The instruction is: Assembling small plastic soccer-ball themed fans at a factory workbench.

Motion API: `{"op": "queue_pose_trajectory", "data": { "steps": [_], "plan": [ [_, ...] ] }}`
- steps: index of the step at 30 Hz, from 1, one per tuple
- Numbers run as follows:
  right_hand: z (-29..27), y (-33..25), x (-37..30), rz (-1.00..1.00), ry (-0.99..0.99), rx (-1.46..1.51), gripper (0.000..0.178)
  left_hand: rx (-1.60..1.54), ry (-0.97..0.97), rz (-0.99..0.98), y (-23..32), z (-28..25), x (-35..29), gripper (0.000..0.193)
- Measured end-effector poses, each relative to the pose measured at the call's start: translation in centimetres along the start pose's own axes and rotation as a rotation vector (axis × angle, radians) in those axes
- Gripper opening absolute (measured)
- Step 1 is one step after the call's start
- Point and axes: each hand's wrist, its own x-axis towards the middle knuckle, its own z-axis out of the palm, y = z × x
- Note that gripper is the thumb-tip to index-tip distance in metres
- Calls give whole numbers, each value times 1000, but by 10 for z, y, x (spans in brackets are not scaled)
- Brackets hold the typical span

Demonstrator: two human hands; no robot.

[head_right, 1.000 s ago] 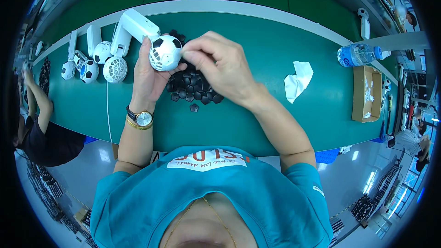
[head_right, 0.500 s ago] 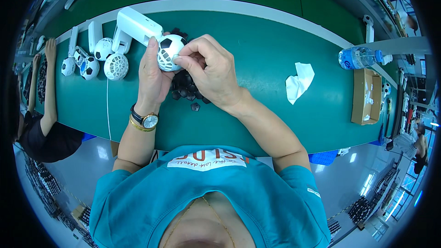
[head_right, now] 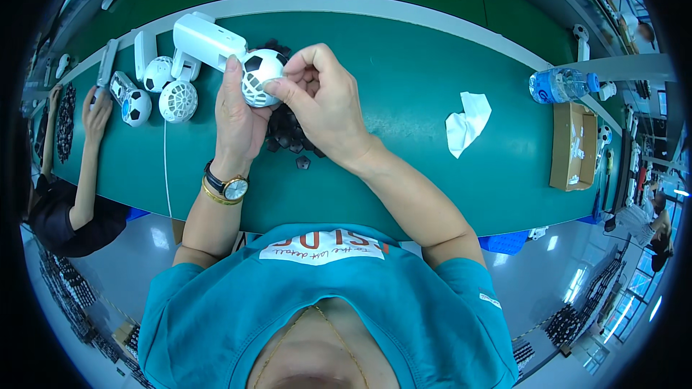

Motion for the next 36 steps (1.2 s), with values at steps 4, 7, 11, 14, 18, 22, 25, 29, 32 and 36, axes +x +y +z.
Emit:
{"op": "queue_pose_trajectory", "data": {
  "steps": [4, 7, 11, 14, 18, 22, 25, 29, 32, 36],
  "plan": [
    [-2, 2, 1, 88, -44, 100, 19, 10, 3, 11, -1, 0, 0, 41],
    [1, 2, -2, 96, -52, 76, 20, 15, 3, 17, -1, 1, -2, 41],
    [6, 5, -8, 76, 27, 142, 20, 9, 6, 33, -2, 5, -4, 41],
    [6, 9, -2, 88, 51, 216, 21, -12, 2, 9, -3, 2, -4, 40],
    [-4, 5, 4, 118, -26, 152, 20, 58, 17, 89, -3, 4, -3, 40],
    [-25, 5, 13, 134, -140, 80, 16, 59, -12, 0, 1, -1, 2, 43],
    [-62, 0, 14, 175, -32, -81, 14, 97, -25, 10, 10, -5, 6, 46],
    [-80, 11, -13, 151, -145, -480, 17, 120, -39, 5, 15, -16, 9, 51],
    [-79, 10, -18, 95, -191, -635, 16, 147, -23, 8, 12, -13, 7, 53],
    [-70, 11, -16, -30, -227, -866, 13, 197, 4, 24, 10, -9, 8, 53]
  ]
}}
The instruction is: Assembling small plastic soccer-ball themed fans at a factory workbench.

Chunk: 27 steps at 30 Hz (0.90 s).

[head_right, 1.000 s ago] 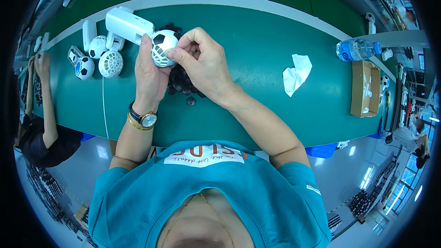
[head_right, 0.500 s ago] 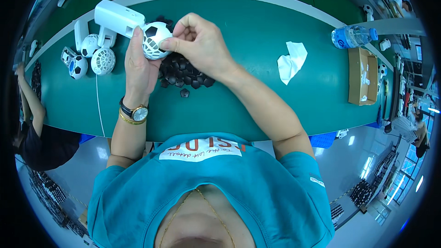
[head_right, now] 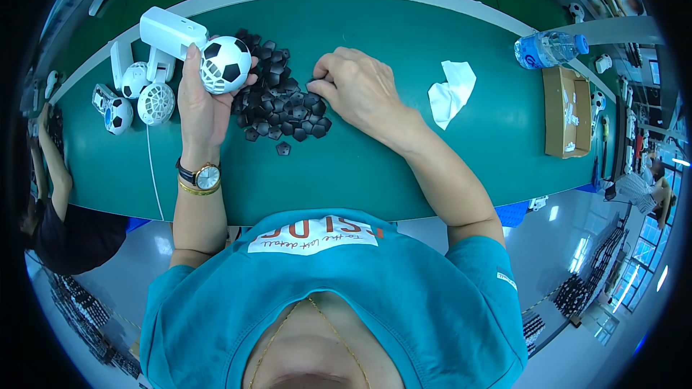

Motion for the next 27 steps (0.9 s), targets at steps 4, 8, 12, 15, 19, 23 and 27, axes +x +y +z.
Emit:
{"op": "queue_pose_trajectory", "data": {
  "steps": [4, 8, 12, 15, 19, 23, 27],
  "plan": [
    [1, -2, 3, -10, -20, -30, 10, -15, 14, 0, -1, 0, 0, 52],
    [-1, -9, 6, 28, -16, 241, 10, -98, -7, -38, 1, 1, 1, 53],
    [-13, -33, 7, -117, 91, 448, 11, -222, -33, -113, 7, 13, 1, 55],
    [-16, -49, 12, -248, 184, 484, 12, -302, -29, -157, 13, 25, 3, 56],
    [-9, -59, 19, -358, 309, 431, 13, -409, -63, -229, 17, 39, 2, 56],
    [-5, -57, 21, -369, 397, 349, 13, -448, -53, -243, 15, 47, 3, 56],
    [-3, -54, 23, -347, 412, 309, 13, -463, -31, -238, 13, 51, 4, 57]
  ]
}}
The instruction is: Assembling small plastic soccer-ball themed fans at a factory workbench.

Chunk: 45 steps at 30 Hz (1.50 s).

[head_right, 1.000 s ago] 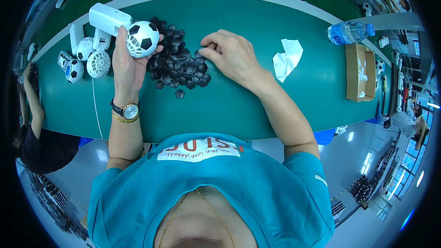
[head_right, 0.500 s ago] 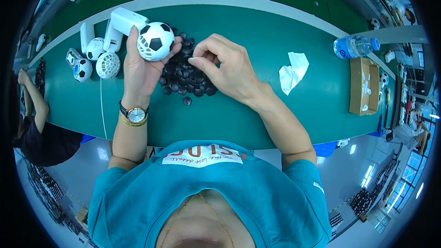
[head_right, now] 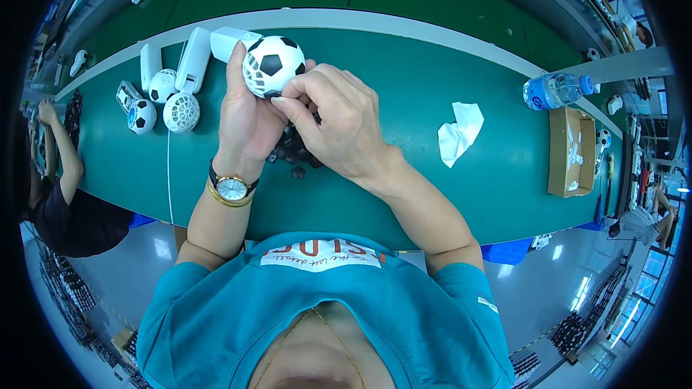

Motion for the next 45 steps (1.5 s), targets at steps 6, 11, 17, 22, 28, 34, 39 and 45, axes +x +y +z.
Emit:
{"op": "queue_pose_trajectory", "data": {
  "steps": [6, 11, 17, 22, 28, 34, 39, 45],
  "plan": [
    [-1, -1, 2, -4, -20, -51, 15, 18, 5, 60, -3, 0, 0, 56],
    [0, -2, 2, 69, -31, 0, 15, 70, 34, 139, -4, 1, 1, 55],
    [8, -1, 2, 4, 61, -42, 17, 26, 34, 131, -5, 3, 0, 55],
    [10, 0, 1, -142, 121, -97, 21, 2, 11, 147, -6, 4, 1, 56],
    [-27, 0, -3, -508, 93, -118, 27, -24, 58, 212, -2, 4, 2, 54],
    [-57, 2, -8, -687, 11, -208, 29, 1, 3, 260, -1, 2, 1, 54],
    [-60, 2, -3, -713, 9, -200, 30, 25, -22, 240, -3, -1, 2, 54],
    [-59, 3, -1, -652, -38, -212, 25, 33, -14, 231, -2, 1, 2, 55]
  ]
}}
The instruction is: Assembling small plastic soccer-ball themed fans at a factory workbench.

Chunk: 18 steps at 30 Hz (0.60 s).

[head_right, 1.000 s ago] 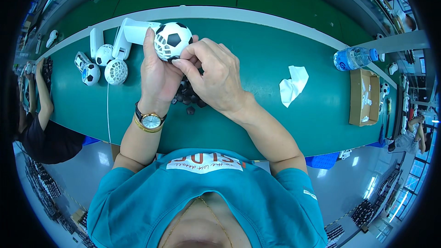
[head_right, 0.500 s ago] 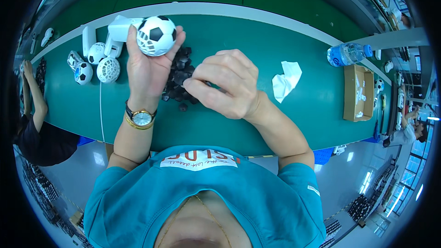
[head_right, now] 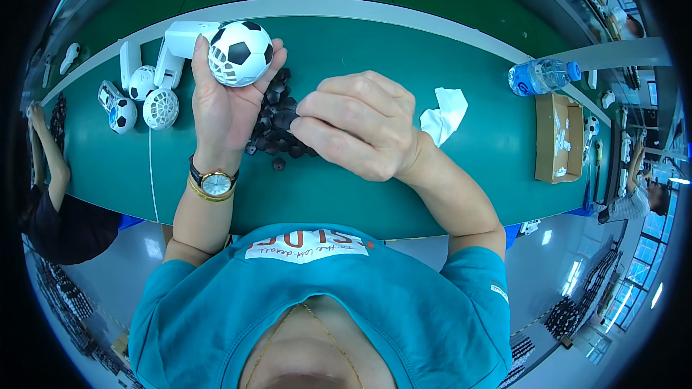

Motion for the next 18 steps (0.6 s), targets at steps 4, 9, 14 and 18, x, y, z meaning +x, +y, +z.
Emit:
{"op": "queue_pose_trajectory", "data": {
  "steps": [4, 9, 14, 18],
  "plan": [
    [18, -8, -4, 328, 108, 221, 19, -99, 11, -41, 1, 6, -2, 55],
    [64, -26, 9, 911, 485, 731, 14, -350, 13, -210, 5, 21, -2, 54],
    [85, -23, 18, 822, 553, 577, 12, -384, -25, -202, 8, 30, -4, 55],
    [88, -28, 23, 918, 634, 650, 12, -442, -102, -151, 11, 37, -6, 57]
  ]
}}
